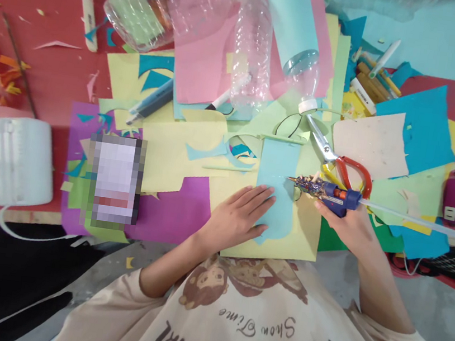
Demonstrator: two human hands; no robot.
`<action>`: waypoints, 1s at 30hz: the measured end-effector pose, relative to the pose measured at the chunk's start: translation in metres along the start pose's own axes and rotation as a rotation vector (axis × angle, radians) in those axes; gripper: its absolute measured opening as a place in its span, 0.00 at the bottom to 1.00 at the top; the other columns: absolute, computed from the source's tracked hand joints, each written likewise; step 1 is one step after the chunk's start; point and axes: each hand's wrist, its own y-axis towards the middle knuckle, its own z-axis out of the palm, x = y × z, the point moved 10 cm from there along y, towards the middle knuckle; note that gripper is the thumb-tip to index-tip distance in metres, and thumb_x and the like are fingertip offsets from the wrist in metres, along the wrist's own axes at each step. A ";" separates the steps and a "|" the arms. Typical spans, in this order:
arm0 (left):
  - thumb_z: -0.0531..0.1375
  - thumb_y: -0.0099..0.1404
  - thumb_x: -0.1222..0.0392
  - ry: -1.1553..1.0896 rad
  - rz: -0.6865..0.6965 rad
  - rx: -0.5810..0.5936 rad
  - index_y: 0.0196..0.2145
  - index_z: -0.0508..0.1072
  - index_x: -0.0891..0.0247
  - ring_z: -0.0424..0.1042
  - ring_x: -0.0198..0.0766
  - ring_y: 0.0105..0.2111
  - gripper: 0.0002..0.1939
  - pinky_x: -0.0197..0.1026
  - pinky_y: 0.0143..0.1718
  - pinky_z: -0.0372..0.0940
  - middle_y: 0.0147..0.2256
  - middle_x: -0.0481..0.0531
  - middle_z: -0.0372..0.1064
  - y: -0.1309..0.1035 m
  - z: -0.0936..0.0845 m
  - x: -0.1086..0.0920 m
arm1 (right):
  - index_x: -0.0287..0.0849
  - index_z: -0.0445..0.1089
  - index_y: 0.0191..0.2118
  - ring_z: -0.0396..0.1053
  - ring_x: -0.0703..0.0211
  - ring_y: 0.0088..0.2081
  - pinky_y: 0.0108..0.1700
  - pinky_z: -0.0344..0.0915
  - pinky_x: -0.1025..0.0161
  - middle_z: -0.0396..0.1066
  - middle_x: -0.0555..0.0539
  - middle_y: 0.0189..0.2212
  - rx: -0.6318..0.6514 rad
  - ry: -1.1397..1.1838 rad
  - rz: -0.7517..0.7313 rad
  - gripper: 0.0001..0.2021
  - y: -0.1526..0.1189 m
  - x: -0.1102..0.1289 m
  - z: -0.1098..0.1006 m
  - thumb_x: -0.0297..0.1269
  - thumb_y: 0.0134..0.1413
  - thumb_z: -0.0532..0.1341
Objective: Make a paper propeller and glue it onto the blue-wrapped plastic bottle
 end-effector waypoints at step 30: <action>0.54 0.69 0.54 -0.050 -0.015 0.038 0.59 0.63 0.70 0.62 0.47 0.61 0.25 0.49 0.61 0.60 0.60 0.61 0.64 -0.001 0.004 0.002 | 0.44 0.71 0.28 0.73 0.50 0.26 0.26 0.68 0.57 0.73 0.47 0.20 -0.093 -0.081 0.017 0.13 -0.004 -0.009 -0.015 0.50 0.49 0.62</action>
